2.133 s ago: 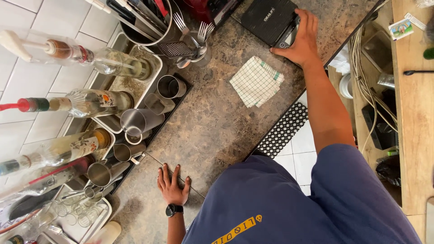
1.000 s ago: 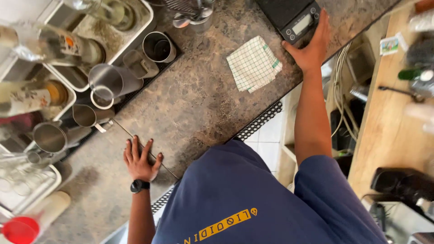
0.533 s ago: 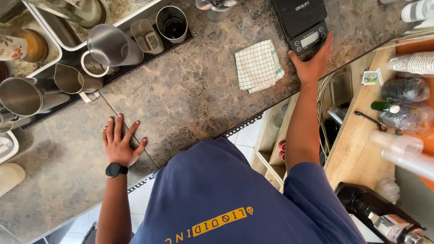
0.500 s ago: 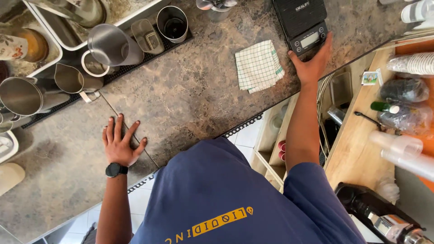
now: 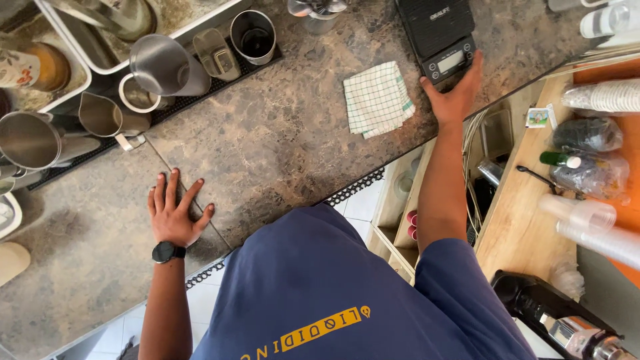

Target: Cleaning a coffee shop counter with a rag and rinsing a pitcher in a sink.

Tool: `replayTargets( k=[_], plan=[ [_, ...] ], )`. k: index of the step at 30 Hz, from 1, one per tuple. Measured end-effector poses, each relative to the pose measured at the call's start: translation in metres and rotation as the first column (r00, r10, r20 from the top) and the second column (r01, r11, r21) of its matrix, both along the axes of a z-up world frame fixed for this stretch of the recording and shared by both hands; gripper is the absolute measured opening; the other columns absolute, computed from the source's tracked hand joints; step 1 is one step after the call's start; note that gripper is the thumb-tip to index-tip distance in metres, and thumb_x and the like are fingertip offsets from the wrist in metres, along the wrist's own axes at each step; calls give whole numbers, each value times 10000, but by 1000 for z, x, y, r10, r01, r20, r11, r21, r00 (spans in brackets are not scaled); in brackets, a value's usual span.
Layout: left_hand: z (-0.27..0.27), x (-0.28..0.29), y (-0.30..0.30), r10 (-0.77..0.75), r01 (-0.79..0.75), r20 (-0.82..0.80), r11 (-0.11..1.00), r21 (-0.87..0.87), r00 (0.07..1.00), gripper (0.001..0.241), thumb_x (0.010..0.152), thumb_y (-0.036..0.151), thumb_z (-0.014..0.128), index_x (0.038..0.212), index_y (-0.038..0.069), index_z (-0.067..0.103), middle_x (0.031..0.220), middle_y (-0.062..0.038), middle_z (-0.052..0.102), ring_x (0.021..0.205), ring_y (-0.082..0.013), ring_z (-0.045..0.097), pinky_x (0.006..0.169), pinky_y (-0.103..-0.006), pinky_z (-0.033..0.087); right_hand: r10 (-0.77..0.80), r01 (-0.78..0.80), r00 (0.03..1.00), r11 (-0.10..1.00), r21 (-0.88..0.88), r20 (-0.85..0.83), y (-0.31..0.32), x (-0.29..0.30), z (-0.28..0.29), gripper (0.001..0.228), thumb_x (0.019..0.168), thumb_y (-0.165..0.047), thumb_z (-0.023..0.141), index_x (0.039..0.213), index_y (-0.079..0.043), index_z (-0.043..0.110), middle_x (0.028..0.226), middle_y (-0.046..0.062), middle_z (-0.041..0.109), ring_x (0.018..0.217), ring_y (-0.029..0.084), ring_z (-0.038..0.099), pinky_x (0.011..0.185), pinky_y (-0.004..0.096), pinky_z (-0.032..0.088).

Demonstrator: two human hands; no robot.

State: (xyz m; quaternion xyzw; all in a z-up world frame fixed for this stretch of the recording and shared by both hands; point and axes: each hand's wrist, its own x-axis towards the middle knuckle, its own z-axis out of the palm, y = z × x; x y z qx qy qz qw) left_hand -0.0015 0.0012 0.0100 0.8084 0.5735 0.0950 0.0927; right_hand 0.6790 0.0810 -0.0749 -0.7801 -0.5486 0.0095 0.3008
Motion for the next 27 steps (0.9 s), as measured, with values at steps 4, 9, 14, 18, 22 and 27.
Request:
replayTargets(
  k=[4,9,14,18,22,27],
  plan=[
    [-2,-1,-1,-6,7,-11,1000,25,1000,589,902,508,690,1420,228,693,1661,-128,443,1539,-378,376,1220,-573,308,-4,4,1000,1000,-11,-12,0,-8,11,1170,831,-317,1066,1607,-57,230,1642,195,351,1505,399,407,1248,478,344],
    [-4,-2,-2,5,-5,-17,999,43,1000,597,902,543,672,1413,234,692,1667,-112,442,1546,-365,375,1221,-580,321,-22,20,999,999,-36,-37,0,-14,18,1174,869,-423,1051,1627,-104,213,1661,185,320,1530,414,369,1243,527,344],
    [-19,-12,-6,37,-34,-68,999,41,997,594,880,674,592,1436,465,591,1651,-36,471,1541,-338,395,1234,-518,316,-88,84,996,987,138,22,4,1,-1,1200,838,-742,975,1629,-108,334,1624,287,223,1480,538,315,1173,716,304],
    [-17,-11,-7,78,-75,-89,997,35,993,600,859,693,577,1430,506,563,1665,2,446,1549,-311,387,1249,-508,316,-80,44,988,967,252,133,5,-52,30,870,997,-684,713,1544,-64,443,1568,222,315,1445,460,392,1144,623,357],
    [-16,-11,-8,76,-75,-102,997,13,992,604,851,691,570,1431,523,542,1676,19,416,1549,-292,375,1242,-505,323,200,-220,963,970,101,179,-10,-154,48,611,1011,-369,710,1525,-111,504,1519,294,440,1367,560,426,1002,712,418],
    [-21,-15,-8,86,-82,-147,996,37,985,624,825,712,563,1428,558,518,1681,39,382,1561,-273,343,1246,-483,311,137,-68,924,978,-199,357,-21,-208,42,690,993,-602,540,1557,-207,512,1626,210,420,1494,449,372,1078,705,363]
  ],
)
